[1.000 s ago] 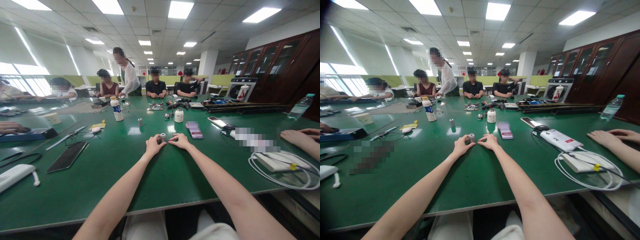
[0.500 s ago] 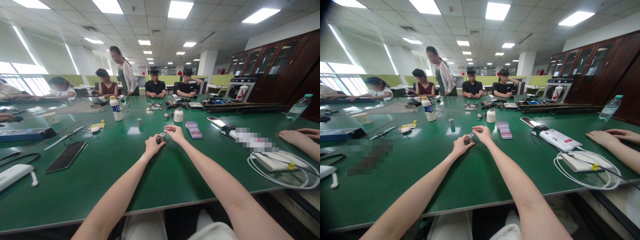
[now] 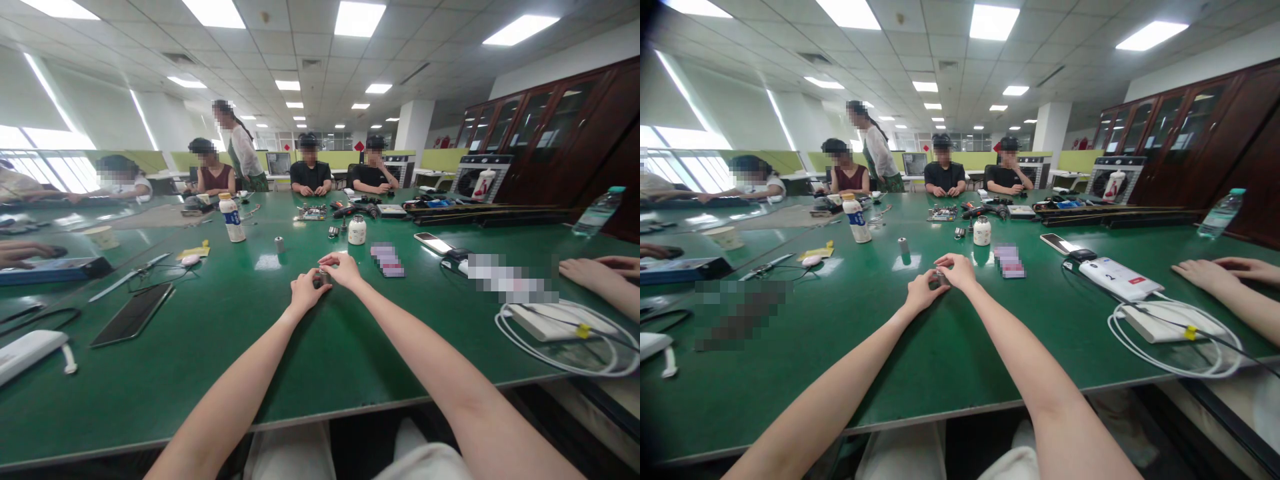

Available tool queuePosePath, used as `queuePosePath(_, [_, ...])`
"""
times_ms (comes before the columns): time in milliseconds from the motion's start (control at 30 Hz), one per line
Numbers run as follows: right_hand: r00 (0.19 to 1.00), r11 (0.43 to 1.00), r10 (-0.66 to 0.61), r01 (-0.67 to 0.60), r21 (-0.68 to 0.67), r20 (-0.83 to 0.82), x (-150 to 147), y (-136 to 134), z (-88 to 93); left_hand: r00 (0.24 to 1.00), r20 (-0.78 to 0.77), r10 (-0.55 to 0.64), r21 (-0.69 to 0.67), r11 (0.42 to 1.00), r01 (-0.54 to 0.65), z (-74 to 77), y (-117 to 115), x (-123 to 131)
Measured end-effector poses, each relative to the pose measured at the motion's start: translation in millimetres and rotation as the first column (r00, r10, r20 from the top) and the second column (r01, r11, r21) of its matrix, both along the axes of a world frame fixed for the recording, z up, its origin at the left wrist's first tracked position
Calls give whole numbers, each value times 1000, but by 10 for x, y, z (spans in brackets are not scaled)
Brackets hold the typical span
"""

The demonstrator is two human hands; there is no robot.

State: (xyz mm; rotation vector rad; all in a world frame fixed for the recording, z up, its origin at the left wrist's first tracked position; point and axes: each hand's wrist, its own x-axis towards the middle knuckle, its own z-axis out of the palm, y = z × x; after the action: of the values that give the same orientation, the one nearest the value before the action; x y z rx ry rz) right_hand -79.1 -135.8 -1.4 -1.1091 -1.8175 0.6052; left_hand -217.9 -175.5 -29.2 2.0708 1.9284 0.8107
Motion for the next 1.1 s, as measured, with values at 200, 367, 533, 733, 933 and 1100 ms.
queuePosePath(200, [998,998,-54,55,-29,20,6,-17,-6,1000,5,4,-11,1000,-4,17,-15,1])
queuePosePath(367, [987,987,-159,159,11,-1,58,-28,-7,1000,27,5,-9,1000,-5,25,-25,-3])
queuePosePath(533, [999,1000,-17,18,11,-44,89,-5,-73,1000,31,3,-8,1000,-3,25,-19,-3])
queuePosePath(733, [998,1000,-16,16,3,-59,61,58,-28,999,49,3,-11,1000,-3,30,-30,0])
queuePosePath(933, [988,994,-104,101,-35,-115,250,120,-139,998,59,0,2,1000,0,22,-27,2])
queuePosePath(1100, [1000,987,3,-3,-163,3,511,66,-368,998,55,2,-5,1000,-2,22,-25,2])
